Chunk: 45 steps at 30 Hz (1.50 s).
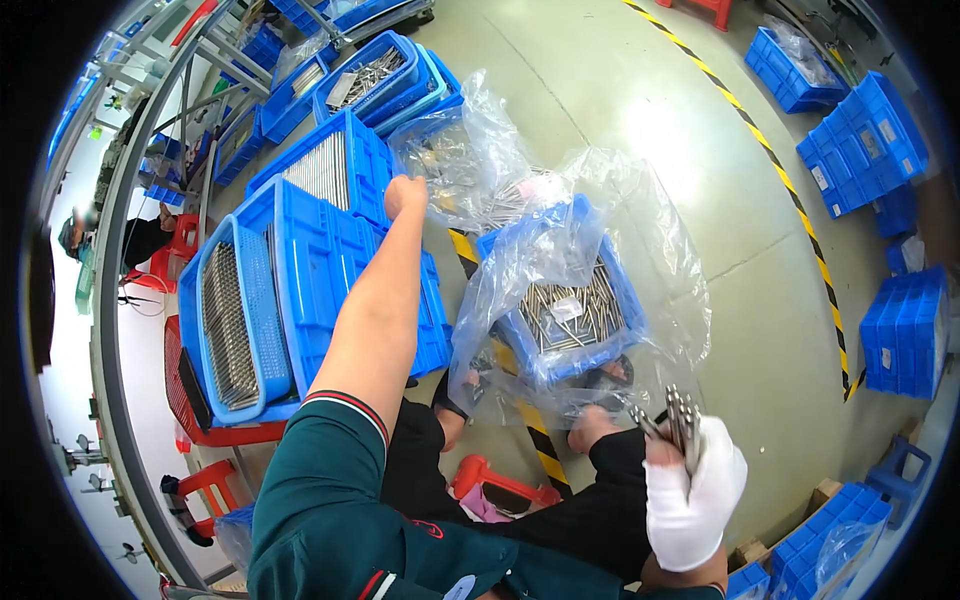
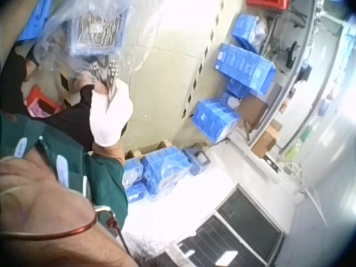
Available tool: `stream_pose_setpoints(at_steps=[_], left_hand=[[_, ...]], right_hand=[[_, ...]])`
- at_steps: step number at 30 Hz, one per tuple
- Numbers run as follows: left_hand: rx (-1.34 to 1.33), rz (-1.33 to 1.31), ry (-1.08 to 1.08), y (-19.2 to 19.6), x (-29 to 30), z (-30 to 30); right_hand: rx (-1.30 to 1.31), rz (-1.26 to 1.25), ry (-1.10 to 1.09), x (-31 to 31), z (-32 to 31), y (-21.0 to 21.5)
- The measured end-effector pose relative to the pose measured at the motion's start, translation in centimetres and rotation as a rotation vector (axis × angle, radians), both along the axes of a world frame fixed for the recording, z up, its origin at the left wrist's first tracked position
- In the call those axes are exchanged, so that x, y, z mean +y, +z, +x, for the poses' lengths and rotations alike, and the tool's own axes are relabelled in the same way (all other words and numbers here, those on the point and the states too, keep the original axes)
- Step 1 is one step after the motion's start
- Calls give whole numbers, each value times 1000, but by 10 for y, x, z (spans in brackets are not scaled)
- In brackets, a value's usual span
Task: The person repeatedly picks up small metal rods from a plastic bag, aligns them in their gloved hands, and places them into a blue crate. The person also picks up rods from the crate and returns them to the bag, repeating this cycle multiple times.
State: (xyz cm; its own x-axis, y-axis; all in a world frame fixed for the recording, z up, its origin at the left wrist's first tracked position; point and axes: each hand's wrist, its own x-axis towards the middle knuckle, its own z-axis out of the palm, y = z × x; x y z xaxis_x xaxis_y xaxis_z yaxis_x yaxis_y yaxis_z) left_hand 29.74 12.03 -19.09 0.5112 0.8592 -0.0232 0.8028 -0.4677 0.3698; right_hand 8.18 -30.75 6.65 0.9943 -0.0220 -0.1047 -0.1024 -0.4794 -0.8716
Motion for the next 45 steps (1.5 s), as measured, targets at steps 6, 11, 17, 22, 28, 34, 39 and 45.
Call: stream_pose_setpoints(at_steps=[6,11,17,22,28,34,39,45], left_hand=[[98,-103,-186,-42,3,22],[8,-159,-83,-49,-20,27],[-320,-788,264,-67,-38,16],[-561,-1562,354,-19,-59,-35],[-737,-1850,77,103,-123,-115],[-840,-1874,-187,187,-128,-204],[-925,-1996,-197,208,-125,-256],[-1058,-2153,-211,195,-126,-283]], right_hand=[[55,45,45,-5,1,-8],[50,21,73,1,0,-8],[-47,53,268,21,8,1],[-36,181,311,40,2,3],[-254,48,355,54,5,-16],[-328,53,375,73,6,-25],[-379,61,502,93,-10,-22],[-364,22,615,113,-23,-23]])
